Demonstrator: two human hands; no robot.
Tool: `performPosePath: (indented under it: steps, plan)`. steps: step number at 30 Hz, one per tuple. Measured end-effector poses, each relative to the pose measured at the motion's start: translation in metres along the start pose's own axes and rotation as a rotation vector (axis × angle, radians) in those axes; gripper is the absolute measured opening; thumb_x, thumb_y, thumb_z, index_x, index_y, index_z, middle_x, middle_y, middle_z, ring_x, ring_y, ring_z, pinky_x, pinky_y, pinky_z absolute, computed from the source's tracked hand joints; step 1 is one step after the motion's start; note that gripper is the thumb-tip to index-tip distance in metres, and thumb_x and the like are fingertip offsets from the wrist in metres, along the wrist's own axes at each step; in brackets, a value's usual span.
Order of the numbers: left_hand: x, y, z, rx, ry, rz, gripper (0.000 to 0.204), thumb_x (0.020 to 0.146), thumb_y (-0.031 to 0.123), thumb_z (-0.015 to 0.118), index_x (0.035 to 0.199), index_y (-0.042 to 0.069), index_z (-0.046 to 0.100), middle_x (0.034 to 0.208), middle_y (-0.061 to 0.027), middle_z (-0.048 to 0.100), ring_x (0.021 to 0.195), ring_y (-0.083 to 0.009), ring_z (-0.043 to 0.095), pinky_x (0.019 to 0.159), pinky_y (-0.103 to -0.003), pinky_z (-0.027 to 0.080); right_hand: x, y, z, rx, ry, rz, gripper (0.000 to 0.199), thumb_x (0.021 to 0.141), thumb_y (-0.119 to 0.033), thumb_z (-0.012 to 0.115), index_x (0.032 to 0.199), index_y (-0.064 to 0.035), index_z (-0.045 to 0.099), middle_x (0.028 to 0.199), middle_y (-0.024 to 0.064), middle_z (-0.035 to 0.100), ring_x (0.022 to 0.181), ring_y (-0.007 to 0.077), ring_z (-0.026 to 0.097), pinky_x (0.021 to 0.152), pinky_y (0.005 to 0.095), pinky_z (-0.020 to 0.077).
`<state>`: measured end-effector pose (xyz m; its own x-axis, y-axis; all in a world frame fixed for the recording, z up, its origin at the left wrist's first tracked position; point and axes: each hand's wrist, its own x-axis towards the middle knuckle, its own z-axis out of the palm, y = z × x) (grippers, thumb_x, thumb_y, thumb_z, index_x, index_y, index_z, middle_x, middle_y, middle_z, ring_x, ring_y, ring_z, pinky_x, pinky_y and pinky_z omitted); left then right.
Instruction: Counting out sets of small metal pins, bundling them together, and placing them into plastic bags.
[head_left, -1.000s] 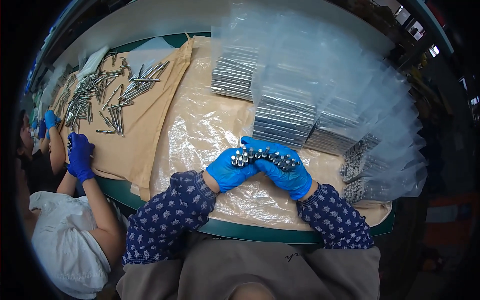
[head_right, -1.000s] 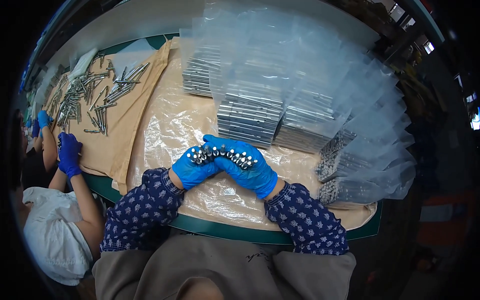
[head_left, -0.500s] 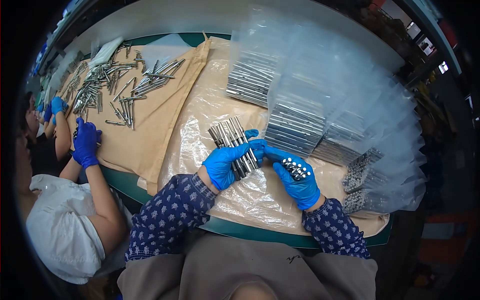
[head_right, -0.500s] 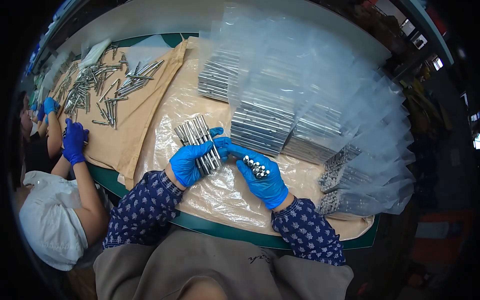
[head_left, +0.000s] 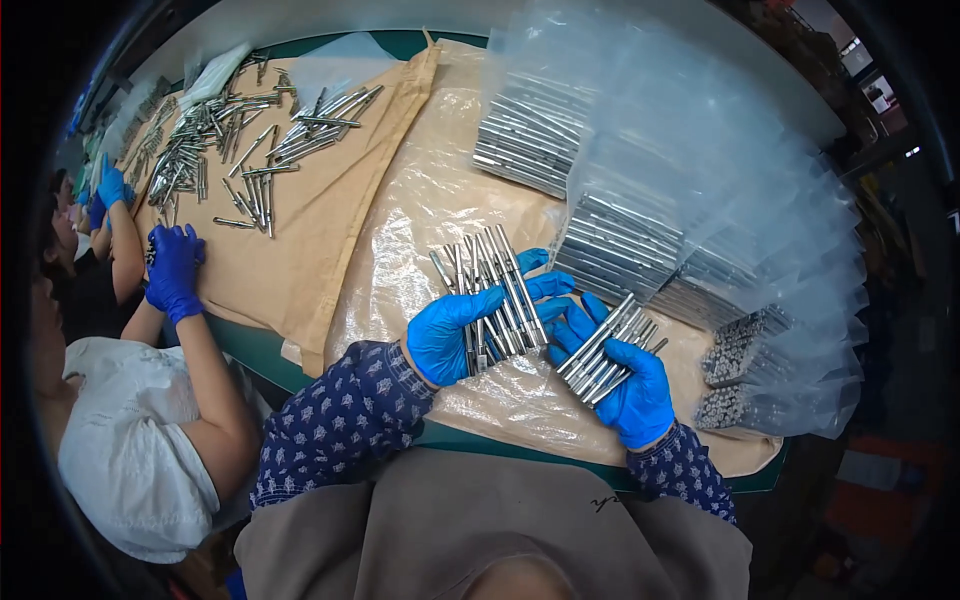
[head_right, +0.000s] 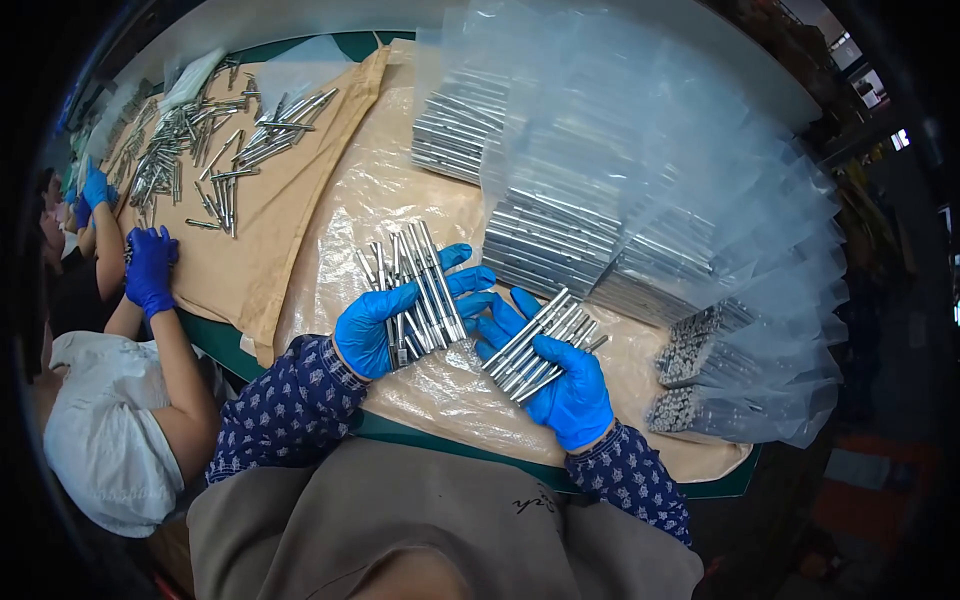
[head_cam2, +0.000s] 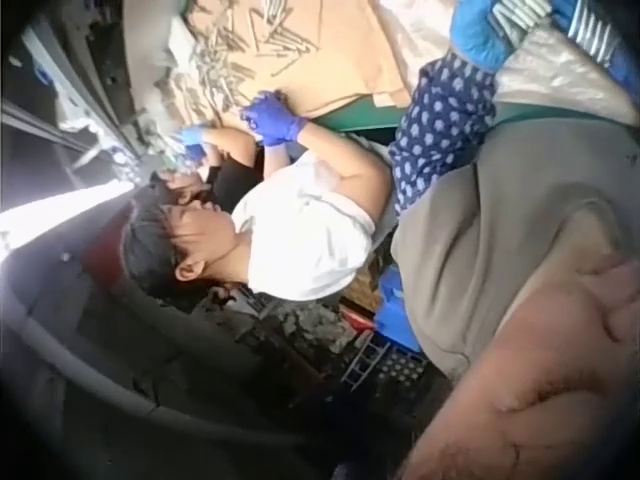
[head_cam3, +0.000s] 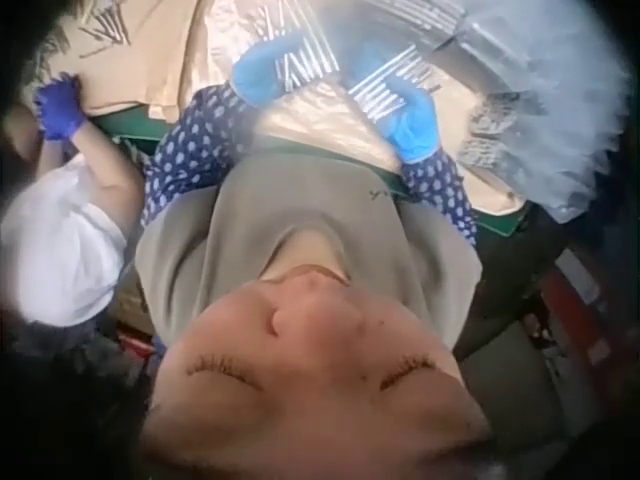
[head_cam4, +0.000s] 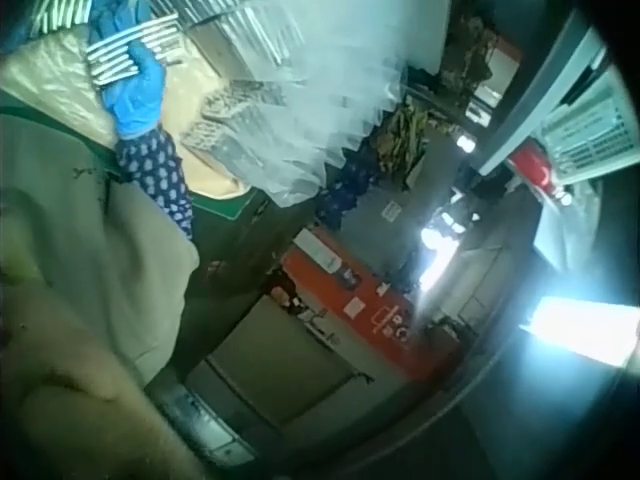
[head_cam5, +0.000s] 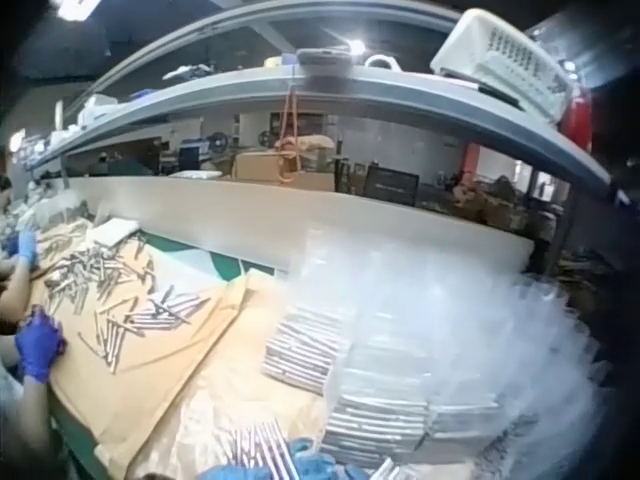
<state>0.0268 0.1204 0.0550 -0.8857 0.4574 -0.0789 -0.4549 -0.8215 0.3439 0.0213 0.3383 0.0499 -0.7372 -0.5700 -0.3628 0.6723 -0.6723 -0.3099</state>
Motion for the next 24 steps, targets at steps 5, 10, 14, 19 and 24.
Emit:
performPosePath:
  steps: [5,10,14,19,24]
  plan:
    - [-0.004,0.002,0.002,0.049,0.033,0.005,0.074,0.086,0.025,0.056,0.141,0.002,0.013,0.14,-0.0248,0.028,0.129,-0.037,0.032,0.106,-0.047,0.031,0.003,0.001,0.007,0.002,-0.092,0.042,0.077,0.074,-0.015,0.053,0.142,-0.0052,0.018,0.143,0.0195,0.028,0.13,0.0359,0.031,0.109,0.0522,0.0202]
    - [-0.004,-0.002,-0.008,0.024,0.101,0.04,0.053,0.094,0.02,0.044,0.138,0.0,0.023,0.128,-0.0209,0.046,0.115,-0.0305,0.05,0.096,-0.043,0.045,0.003,-0.003,0.012,0.201,-0.198,0.158,0.091,0.069,-0.026,0.058,0.144,-0.0049,0.01,0.146,0.021,0.018,0.134,0.0367,0.022,0.109,0.0553,0.0148]
    - [-0.001,-0.004,-0.012,-0.02,0.094,0.013,0.049,0.095,0.021,0.042,0.138,0.002,0.026,0.118,-0.018,0.053,0.104,-0.0279,0.057,0.088,-0.041,0.05,0.002,-0.004,0.009,0.105,-0.219,0.136,0.089,0.075,-0.039,0.053,0.144,-0.0049,0.009,0.147,0.0213,0.013,0.135,0.0391,0.018,0.109,0.0554,0.0114]
    - [-0.001,-0.002,-0.002,0.076,0.077,0.055,0.06,0.092,0.025,0.048,0.141,0.006,0.018,0.131,-0.0214,0.041,0.116,-0.0314,0.049,0.094,-0.043,0.047,0.0,-0.005,0.01,0.125,-0.235,0.131,0.089,0.077,-0.043,0.053,0.143,-0.0041,0.008,0.147,0.0214,0.012,0.135,0.0389,0.016,0.109,0.055,0.0109]
    - [-0.002,0.0,0.005,0.038,0.044,0.091,0.062,0.092,0.028,0.047,0.141,0.006,0.017,0.141,-0.0217,0.028,0.128,-0.0341,0.034,0.103,-0.047,0.035,-0.001,-0.003,0.01,0.103,-0.257,0.136,0.089,0.078,-0.046,0.051,0.143,-0.0032,0.008,0.147,0.0209,0.014,0.135,0.0363,0.018,0.109,0.0548,0.0111]
